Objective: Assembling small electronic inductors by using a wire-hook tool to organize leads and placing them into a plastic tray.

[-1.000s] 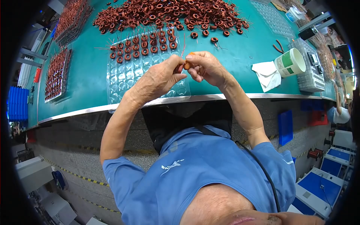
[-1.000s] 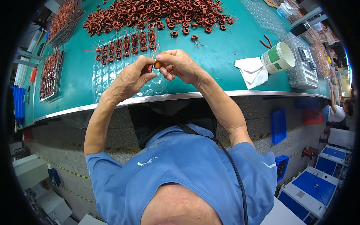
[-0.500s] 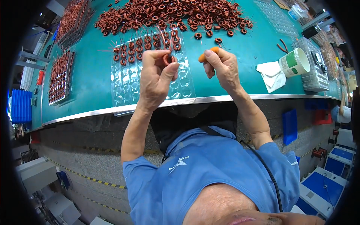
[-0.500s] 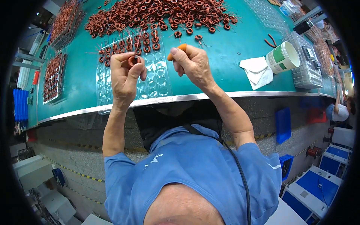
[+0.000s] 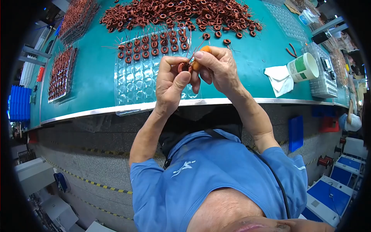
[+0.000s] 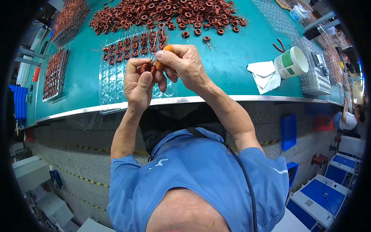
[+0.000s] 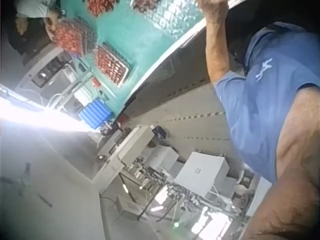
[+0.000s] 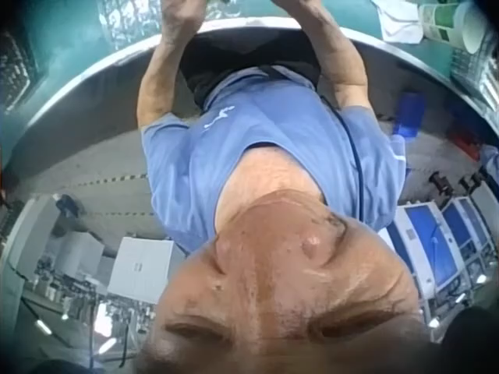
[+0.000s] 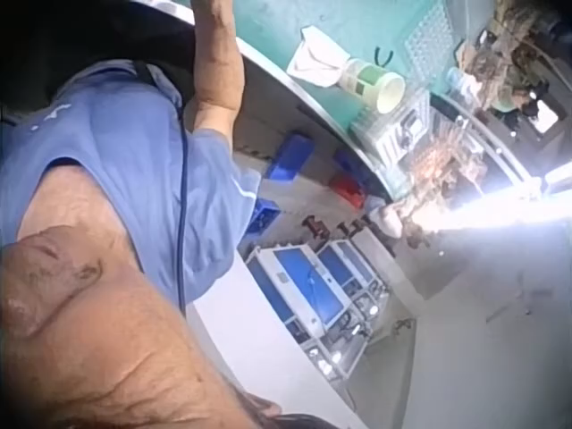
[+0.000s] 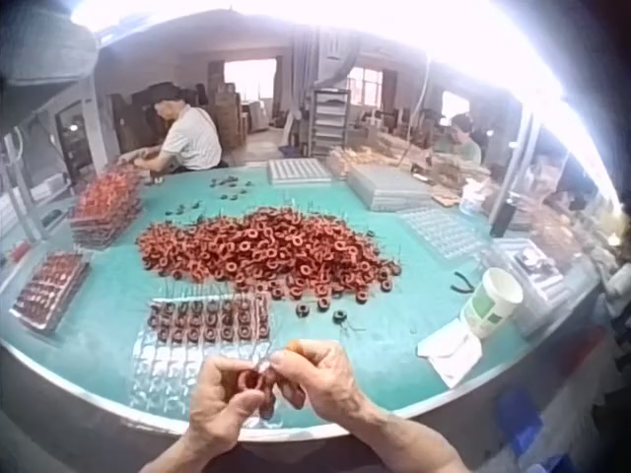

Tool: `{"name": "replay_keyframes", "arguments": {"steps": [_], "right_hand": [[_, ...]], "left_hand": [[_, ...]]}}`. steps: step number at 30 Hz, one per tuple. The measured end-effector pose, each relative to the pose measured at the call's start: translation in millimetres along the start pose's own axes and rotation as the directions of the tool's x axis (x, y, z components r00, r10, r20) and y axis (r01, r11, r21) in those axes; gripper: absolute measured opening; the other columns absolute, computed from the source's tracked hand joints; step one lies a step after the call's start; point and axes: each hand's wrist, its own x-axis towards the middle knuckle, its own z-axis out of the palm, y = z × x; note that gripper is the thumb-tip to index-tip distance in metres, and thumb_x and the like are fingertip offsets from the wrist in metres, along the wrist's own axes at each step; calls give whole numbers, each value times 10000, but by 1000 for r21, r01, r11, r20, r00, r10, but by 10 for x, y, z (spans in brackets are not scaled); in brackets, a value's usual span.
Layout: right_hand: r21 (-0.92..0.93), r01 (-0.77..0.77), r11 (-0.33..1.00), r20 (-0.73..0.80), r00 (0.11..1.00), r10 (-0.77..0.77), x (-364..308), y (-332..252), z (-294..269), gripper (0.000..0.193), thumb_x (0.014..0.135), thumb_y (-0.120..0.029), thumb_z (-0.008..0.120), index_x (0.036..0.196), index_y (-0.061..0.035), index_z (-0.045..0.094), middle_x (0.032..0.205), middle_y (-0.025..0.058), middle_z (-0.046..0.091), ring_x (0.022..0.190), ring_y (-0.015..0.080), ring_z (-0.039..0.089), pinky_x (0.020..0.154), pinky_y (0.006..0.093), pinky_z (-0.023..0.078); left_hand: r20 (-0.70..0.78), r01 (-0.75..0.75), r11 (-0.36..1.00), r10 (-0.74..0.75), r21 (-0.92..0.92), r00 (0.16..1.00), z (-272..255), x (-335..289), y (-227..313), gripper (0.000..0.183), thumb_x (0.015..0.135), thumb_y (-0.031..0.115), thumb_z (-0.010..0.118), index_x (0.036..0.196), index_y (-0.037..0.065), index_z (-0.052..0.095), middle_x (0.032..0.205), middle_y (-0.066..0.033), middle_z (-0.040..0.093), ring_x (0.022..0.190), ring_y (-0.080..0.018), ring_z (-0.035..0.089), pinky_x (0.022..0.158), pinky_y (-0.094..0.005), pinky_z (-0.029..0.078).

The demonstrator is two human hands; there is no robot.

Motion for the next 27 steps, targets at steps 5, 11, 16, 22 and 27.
{"name": "replay_keyframes", "arguments": {"steps": [5,11,16,22,27], "right_hand": [[-122,3,993,1,1000,-2,50,98,-13,328,892,-311,681,798,2,661,581,11,588,458,44,486,415,189,379],[-92,18,996,-80,996,-26,59,302,-38,397,939,-385,598,907,9,633,587,4,543,485,63,493,446,190,360],[-308,149,940,-202,955,-217,-53,320,80,306,888,-246,698,1033,10,615,731,19,595,544,48,500,487,181,402],[-384,134,914,-101,977,-186,-38,445,180,446,857,-97,718,1218,8,479,893,67,622,613,60,567,500,176,447],[-589,362,722,43,907,-419,10,576,227,452,858,-78,709,1234,9,474,896,98,659,752,123,655,642,244,542]], "left_hand": [[-100,113,994,-112,-1,989,-56,-70,39,429,1006,229,458,1339,23,283,820,-105,549,677,-166,564,618,-272,484],[-142,237,972,-234,5,962,-131,-90,45,363,1011,216,447,1284,-19,404,750,-70,534,618,-131,531,558,-243,455],[-280,211,977,-208,-18,937,-151,-192,37,294,1012,223,458,1104,-48,524,667,-32,494,541,-87,457,490,-214,378],[-326,182,950,-94,252,941,-208,-279,-43,233,1002,171,481,1099,-35,532,664,-1,493,551,-57,429,504,-209,366],[-357,161,922,-26,353,934,-293,-400,-100,212,998,161,492,1108,-15,533,674,4,509,583,-57,457,520,-214,380]]}}
